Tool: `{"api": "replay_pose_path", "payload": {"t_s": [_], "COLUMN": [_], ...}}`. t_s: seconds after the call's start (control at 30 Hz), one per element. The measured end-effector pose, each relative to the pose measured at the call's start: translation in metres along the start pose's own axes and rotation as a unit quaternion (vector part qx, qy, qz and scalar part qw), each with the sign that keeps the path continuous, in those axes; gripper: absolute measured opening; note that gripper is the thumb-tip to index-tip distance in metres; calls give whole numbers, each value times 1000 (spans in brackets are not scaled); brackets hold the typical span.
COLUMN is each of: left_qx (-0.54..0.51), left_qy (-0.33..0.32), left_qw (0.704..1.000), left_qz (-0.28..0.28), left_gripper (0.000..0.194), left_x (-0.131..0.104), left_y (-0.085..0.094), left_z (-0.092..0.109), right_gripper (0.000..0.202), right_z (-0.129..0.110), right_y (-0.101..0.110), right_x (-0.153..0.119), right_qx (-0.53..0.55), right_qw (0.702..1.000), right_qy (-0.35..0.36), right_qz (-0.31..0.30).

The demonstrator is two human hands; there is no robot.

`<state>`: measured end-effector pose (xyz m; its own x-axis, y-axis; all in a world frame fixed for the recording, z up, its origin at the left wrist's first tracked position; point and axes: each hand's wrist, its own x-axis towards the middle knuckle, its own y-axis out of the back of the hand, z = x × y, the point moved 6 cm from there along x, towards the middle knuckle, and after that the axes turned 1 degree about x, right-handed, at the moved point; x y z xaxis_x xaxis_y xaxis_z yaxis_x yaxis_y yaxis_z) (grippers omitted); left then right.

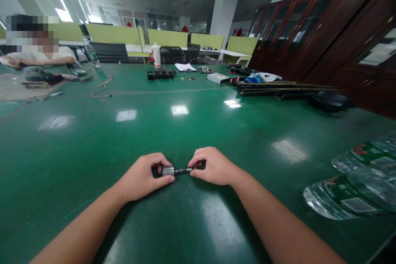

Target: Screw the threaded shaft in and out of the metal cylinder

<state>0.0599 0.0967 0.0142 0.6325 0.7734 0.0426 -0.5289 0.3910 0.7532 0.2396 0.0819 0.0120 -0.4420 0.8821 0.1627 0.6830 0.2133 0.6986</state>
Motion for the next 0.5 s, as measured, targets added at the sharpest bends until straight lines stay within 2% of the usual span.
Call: {"api": "replay_pose_path", "payload": {"t_s": [0.07, 0.23, 0.5], "left_qx": [0, -5, -25], "left_qy": [0, 3, -13], "left_qw": [1000, 1000, 1000], "left_qz": [1, 4, -7], "left_gripper": [20, 22, 20], "left_x": [0, 1, 0], "left_y": [0, 2, 2], "left_z": [0, 0, 1], "right_gripper": [17, 21, 14], "right_z": [-4, -16, -22], "right_y": [-7, -22, -19], "right_x": [2, 5, 4], "right_qx": [28, -9, -31], "right_qw": [999, 999, 998], "right_qy": [-2, 10, 43], "right_qz": [21, 32, 34]}}
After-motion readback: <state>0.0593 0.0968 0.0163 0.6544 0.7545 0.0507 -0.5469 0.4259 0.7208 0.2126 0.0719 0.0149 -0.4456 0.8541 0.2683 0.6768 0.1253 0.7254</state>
